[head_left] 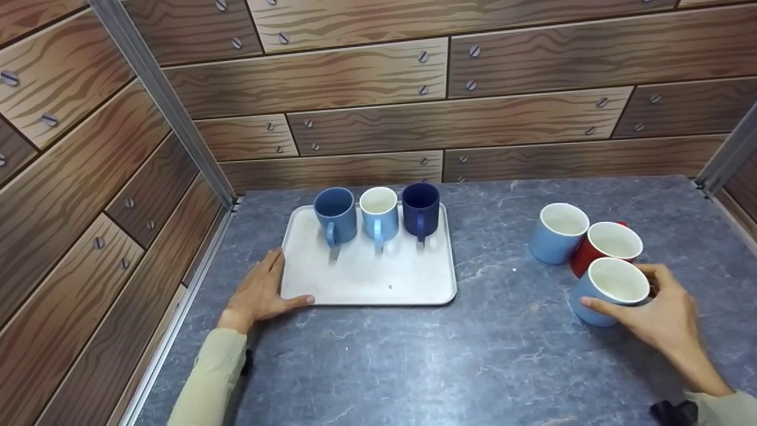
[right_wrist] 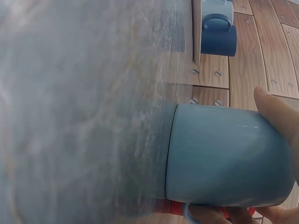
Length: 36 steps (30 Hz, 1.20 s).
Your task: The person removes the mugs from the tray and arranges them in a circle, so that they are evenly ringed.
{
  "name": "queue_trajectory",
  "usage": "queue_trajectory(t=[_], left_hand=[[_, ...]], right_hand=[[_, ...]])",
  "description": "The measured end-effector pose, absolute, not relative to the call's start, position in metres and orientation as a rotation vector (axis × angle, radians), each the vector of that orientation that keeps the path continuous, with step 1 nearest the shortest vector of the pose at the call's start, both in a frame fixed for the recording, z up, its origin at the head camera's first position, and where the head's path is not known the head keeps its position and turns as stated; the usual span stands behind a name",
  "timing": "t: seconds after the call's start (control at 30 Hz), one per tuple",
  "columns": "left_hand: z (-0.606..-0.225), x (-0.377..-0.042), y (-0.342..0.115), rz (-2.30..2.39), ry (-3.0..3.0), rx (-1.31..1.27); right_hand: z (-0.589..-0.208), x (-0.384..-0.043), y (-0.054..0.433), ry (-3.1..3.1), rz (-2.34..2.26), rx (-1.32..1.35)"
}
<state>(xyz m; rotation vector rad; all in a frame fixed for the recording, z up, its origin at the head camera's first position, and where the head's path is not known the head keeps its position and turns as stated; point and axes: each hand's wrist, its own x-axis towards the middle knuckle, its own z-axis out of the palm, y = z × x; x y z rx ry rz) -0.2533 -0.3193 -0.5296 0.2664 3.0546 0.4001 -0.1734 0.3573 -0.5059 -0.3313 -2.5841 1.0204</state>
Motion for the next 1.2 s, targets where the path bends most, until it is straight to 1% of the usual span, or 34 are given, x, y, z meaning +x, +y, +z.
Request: queue_trajectory(t=[0.73,1.03,1.2], left_hand=[[-0.527,-0.255,-0.32,0.409,3.062,0.258],[-0.53,-0.252,-0.319,0.408,3.072,0.275],[-0.53,-0.253,-0.319,0.408,3.069,0.276]], right_hand=[[-0.503,-0.171,0.365,-2.588,1.008,-0.142],[-0.476,-0.162,0.368,-2.55,0.972,-0.14],[-0.455,-0.165,0.35,-2.426,1.014,-0.08]])
